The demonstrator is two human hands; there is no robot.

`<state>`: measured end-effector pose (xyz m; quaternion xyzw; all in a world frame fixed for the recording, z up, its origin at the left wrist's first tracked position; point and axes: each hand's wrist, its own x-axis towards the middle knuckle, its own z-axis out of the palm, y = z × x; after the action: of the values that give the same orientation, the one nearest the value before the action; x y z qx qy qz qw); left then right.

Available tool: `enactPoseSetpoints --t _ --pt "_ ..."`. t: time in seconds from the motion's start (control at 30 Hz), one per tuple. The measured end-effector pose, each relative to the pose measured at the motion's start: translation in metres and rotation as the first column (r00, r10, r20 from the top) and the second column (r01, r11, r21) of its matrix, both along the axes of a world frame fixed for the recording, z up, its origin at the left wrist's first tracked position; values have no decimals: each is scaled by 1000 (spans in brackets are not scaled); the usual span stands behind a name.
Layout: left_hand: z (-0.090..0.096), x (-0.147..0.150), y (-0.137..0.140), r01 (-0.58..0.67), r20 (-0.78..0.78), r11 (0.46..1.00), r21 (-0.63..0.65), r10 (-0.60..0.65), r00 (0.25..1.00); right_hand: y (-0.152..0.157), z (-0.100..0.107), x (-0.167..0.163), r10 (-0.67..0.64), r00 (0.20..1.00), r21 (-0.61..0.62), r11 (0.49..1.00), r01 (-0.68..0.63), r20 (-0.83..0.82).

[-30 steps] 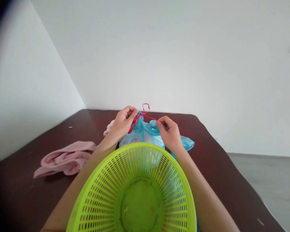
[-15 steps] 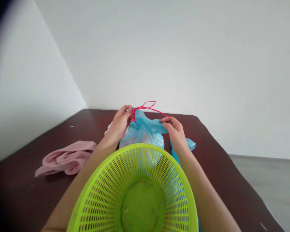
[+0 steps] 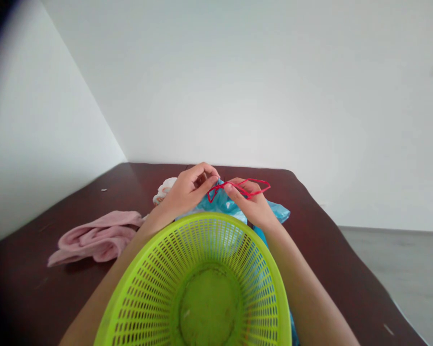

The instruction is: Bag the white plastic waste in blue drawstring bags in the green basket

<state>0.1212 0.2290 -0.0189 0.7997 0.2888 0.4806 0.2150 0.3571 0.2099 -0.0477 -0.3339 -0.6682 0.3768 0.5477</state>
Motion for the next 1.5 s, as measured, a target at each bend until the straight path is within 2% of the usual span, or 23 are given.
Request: enactPoseSetpoints --t 0.1,0.2,0.4,0.53,0.67,0.77,0.87,0.97,1.03,1.13,1.2,1.27,1.4,1.5 --pt "-4 1 1 100 65 991 -85 -95 993 4 -7 -1 -85 991 -81 994 77 -99" --pt "-9 1 10 126 192 979 -158 -95 977 7 -10 -1 -83 979 -133 989 59 -185" --pt "-13 -5 33 -91 352 992 -93 118 929 5 -5 -1 -294 911 -145 954 262 -288" --pt "-14 -7 36 -140 363 981 -137 181 914 7 -7 -3 -301 882 -141 953 268 -362" --pt "-12 -9 27 -55 399 952 -301 178 900 8 -6 -3 -191 919 -84 981 172 -346" --pt "-7 -10 18 104 459 913 -395 98 883 3 1 -1 -121 914 -138 988 72 -387" --pt "-1 -10 10 232 509 874 -426 20 861 -4 11 5 18 896 -192 975 -114 -443" --pt "4 -9 5 237 483 876 -421 -4 876 -9 18 14 191 885 -204 932 -299 -425" --pt "7 -10 2 219 440 889 -401 -22 898 -11 21 18 237 906 -226 917 -327 -351" --pt "8 -11 2 210 406 901 -379 -42 913 -11 21 17 146 962 -223 955 -198 -229" --pt "7 -13 4 193 423 913 -360 -25 906 -7 19 16 0 958 -177 983 -53 -286" --pt "5 -13 9 155 451 936 -317 5 892 -2 18 15 -118 905 -157 986 58 -408" --pt "0 -13 20 29 521 976 -215 89 849 8 14 18 -177 822 -221 973 64 -541" --pt "-4 -12 28 -80 578 982 -172 167 799 13 10 21 -185 776 -242 969 43 -603"
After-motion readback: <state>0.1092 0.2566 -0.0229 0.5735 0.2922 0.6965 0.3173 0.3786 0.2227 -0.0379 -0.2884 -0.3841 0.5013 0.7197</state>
